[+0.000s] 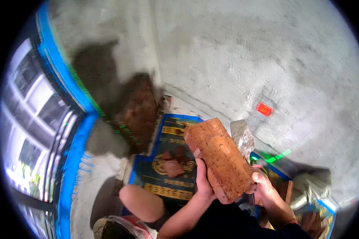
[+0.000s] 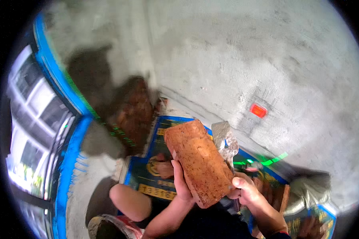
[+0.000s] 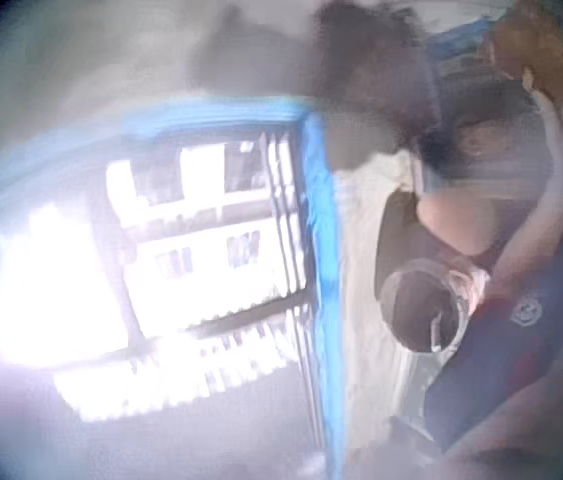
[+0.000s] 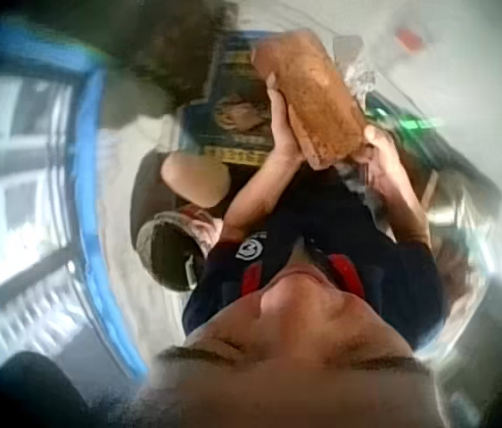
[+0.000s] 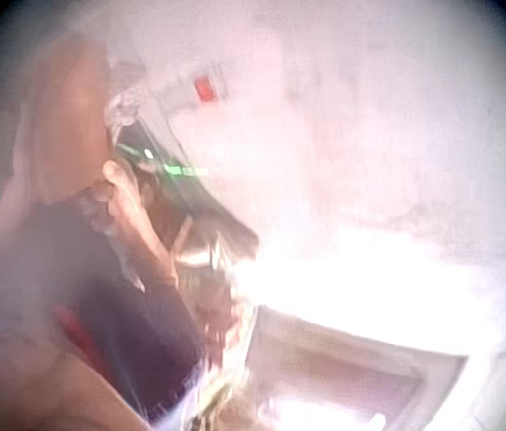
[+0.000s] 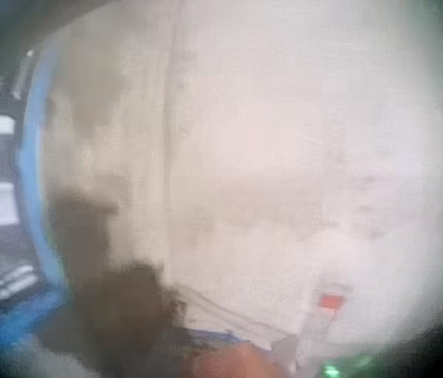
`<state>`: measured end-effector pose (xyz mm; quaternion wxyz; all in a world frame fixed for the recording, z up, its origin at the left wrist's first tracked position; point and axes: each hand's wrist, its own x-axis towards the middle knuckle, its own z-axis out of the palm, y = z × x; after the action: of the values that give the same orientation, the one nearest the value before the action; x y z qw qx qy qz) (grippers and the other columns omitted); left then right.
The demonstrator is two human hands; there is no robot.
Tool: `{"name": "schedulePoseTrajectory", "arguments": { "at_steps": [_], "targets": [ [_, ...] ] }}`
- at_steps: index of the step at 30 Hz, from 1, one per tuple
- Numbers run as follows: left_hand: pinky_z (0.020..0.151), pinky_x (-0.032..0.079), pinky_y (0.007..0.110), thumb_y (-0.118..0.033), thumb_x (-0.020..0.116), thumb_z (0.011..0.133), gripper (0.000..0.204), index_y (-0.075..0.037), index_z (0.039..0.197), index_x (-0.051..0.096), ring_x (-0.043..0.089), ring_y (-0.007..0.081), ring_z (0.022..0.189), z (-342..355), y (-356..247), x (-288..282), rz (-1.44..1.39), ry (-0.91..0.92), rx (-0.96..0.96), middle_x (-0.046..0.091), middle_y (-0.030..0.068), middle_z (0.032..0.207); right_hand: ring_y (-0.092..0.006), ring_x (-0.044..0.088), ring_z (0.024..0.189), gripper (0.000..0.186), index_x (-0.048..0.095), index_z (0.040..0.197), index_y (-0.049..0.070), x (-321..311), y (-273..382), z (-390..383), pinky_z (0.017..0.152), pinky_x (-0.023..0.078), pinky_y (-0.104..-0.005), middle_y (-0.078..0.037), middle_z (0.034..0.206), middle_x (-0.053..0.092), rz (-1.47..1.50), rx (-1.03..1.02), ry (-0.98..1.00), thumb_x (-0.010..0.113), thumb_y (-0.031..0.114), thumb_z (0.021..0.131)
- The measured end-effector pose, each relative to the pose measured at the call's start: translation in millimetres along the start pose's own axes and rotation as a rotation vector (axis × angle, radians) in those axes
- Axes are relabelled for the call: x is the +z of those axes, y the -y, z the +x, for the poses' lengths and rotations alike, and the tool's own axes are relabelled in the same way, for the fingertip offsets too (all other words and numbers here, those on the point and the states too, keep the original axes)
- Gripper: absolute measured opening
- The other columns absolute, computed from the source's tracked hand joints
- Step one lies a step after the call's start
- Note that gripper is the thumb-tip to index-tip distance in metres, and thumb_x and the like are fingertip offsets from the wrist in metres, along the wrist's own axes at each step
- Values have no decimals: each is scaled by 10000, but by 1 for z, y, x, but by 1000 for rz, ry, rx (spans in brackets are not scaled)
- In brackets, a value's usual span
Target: The person applies mortar to bricks using a trowel and places them to build a small wall corner, occasionally breaking bricks to fit the layout.
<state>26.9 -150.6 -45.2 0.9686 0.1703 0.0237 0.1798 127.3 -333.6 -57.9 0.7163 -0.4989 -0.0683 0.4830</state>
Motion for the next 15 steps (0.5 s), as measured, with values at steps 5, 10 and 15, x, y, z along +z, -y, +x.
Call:
{"name": "schedulePoseTrajectory", "arguments": {
  "at_steps": [5, 10, 15],
  "targets": [
    [1088, 387, 440, -594, 421, 977, 712, -94, 1479, 354, 476, 300, 1295, -11, -63, -37, 71, -271, 272, 474, 124, 1439, -46, 370, 474, 418, 604, 1013, 2, 33, -1, 80, 426, 261, -207, -20, 773, 573, -349, 75, 247, 624, 415, 956],
    [1018, 429, 425, -425, 521, 970, 591, -14, 1390, 460, 547, 306, 1201, -22, -143, -56, 348, -502, 458, 552, 155, 1355, -56, 362, 461, 335, 602, 986, 15, 85, 2, 139, 418, 257, -225, -46, 783, 608, -188, 165, 292, 562, 347, 1006],
    [901, 505, 370, -278, 644, 892, 516, -4, 1314, 527, 625, 281, 1055, 10, -235, -56, 745, -663, 320, 637, 122, 1205, -67, 351, 467, 285, 587, 895, 42, 122, 2, 239, 427, 281, -228, -46, 758, 586, 150, 262, 247, 607, 313, 981]
  ]
}}
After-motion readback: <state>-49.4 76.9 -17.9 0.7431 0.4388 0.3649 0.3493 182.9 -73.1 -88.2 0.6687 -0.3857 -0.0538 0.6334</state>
